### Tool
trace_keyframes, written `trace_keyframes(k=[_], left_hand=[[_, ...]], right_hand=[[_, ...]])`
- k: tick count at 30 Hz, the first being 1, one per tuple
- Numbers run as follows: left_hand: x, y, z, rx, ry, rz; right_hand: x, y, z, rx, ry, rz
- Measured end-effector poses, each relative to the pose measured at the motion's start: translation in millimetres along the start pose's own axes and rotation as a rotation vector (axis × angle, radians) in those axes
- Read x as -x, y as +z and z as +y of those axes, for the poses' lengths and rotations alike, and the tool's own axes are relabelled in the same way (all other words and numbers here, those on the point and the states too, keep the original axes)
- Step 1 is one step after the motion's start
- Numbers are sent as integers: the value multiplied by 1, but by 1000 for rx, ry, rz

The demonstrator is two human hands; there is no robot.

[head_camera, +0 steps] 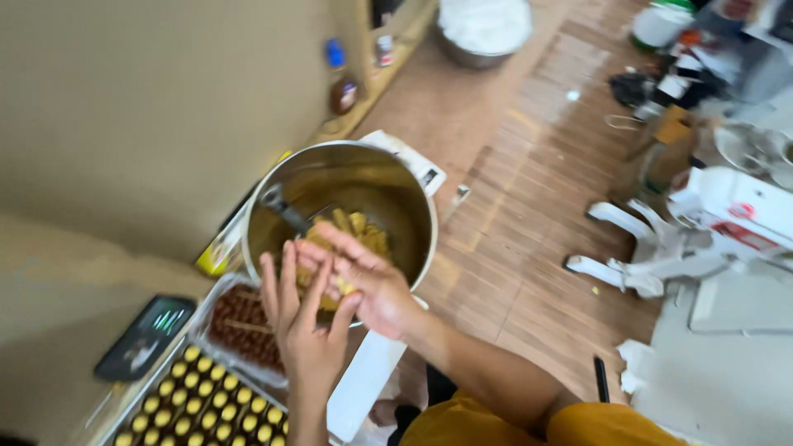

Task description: The person shapes cookie dough into balls, adds a small round filling, and places them into black paper cups on a baking tray.

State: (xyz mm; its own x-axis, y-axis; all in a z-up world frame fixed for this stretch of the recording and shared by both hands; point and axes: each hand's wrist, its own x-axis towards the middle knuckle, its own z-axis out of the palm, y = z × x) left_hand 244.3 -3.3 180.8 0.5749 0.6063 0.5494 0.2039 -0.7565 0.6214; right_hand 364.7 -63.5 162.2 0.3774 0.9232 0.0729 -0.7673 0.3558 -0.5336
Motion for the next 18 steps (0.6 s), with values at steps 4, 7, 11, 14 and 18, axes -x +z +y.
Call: trace_keyframes(k=[4, 7, 11, 14, 18], left_hand=[[4, 15, 4, -22, 62, -67], [-1, 29, 12, -84, 66, -82], [-13, 39, 15, -120, 172, -182], [-27, 46, 17, -160, 85, -92], [-67, 57, 31, 188, -177, 69]], right_hand=[[3, -7, -9, 11, -7, 12], [-6, -16, -18, -85, 37, 36], [-22, -31, -28, -220, 206, -29], [-29, -35, -37, -41, 257, -6], [-46, -56, -42, -132, 351, -136]])
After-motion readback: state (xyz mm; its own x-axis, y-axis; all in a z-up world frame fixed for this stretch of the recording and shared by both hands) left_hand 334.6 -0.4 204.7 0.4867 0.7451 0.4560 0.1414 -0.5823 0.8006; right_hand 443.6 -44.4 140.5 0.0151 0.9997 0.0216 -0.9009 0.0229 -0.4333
